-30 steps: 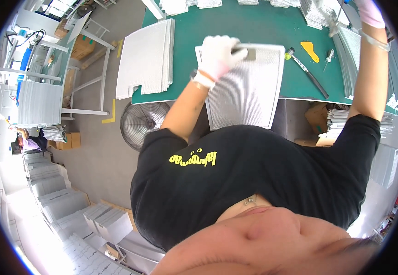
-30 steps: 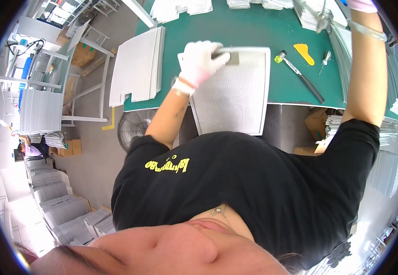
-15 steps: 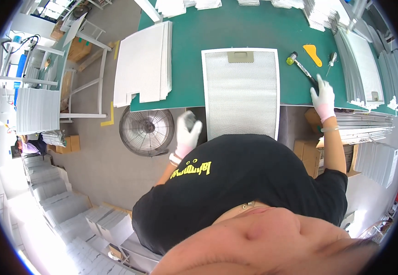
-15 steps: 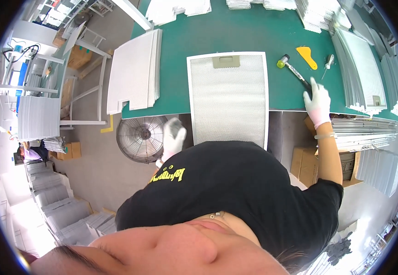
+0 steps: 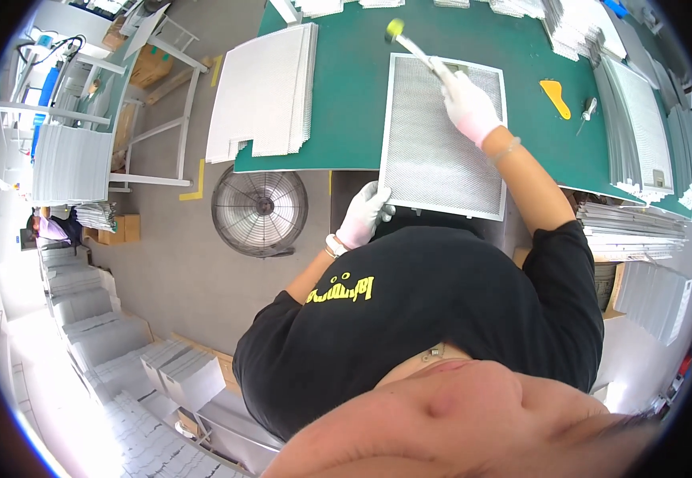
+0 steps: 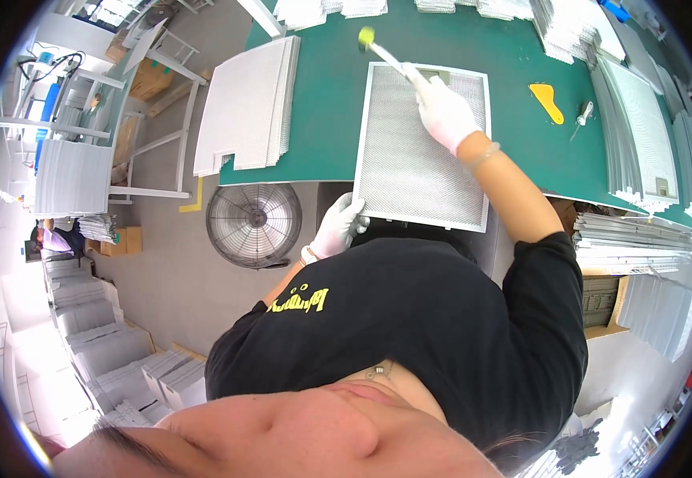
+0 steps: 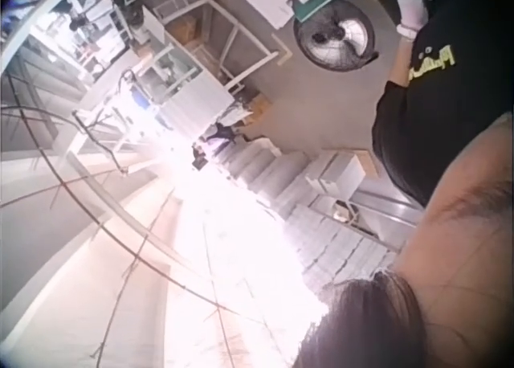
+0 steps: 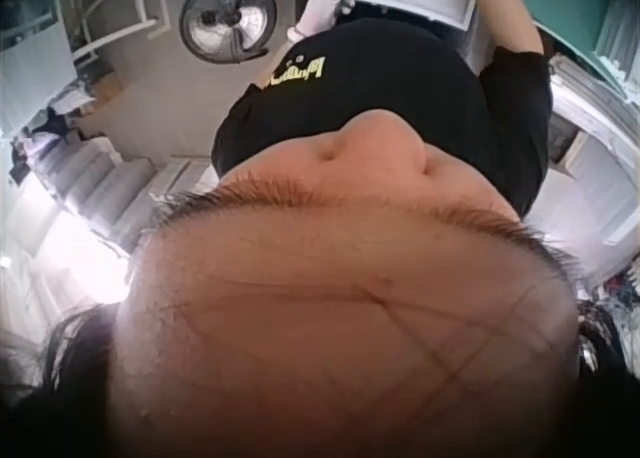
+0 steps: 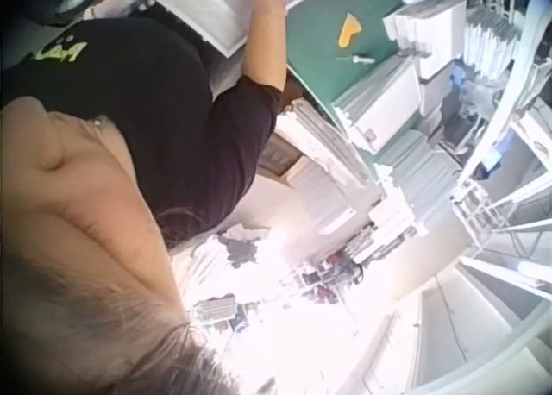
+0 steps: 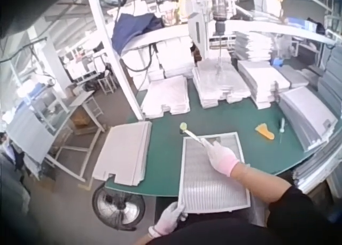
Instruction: Assembling industrial metal grills by attaching frames and using power tools.
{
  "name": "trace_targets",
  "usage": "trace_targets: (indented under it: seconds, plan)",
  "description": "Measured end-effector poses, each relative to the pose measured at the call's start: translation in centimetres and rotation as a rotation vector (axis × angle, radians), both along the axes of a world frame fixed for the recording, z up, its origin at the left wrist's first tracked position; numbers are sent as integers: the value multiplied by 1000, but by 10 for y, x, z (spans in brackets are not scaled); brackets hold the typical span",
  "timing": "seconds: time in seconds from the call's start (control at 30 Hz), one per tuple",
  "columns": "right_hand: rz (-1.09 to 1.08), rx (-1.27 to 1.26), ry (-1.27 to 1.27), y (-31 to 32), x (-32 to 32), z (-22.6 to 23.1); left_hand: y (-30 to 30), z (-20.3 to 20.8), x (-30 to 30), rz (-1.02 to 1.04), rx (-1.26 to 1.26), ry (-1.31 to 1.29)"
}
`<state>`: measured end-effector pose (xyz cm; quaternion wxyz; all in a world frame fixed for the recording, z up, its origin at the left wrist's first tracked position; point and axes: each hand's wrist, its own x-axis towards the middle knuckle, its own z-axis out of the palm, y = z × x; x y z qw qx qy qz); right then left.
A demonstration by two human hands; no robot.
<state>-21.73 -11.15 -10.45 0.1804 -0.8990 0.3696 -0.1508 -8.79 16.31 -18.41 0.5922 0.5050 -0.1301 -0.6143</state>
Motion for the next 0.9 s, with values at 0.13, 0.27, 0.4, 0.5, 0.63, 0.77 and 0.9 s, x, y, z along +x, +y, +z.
trace_targets:
  seconds: [0.13,0.27,0.4,0.5,0.63,0.77,0.9]
  plan:
    - [-15,-1,110,-6,15,-9,9,-5,-3,37,-16,74]
    - [-17,-46,140,-15,16,-15,13,-5,-2,-27,-74,40]
    - [-36,0,208,-5,15,2,11,1,-4,-3,-127,1]
    - [-12,-83,146,-28,-9,-24,4,-2,-2,29,-156,38]
    - [72,-83,-288,-20,-32,-8,-14,15,-9,206,-318,-1]
    - [242,-80,-467,35,-56,16,-23,15,3,244,-339,-699]
    - [314,53,-223,88,-64,13,-12,8,20,302,-231,-1172]
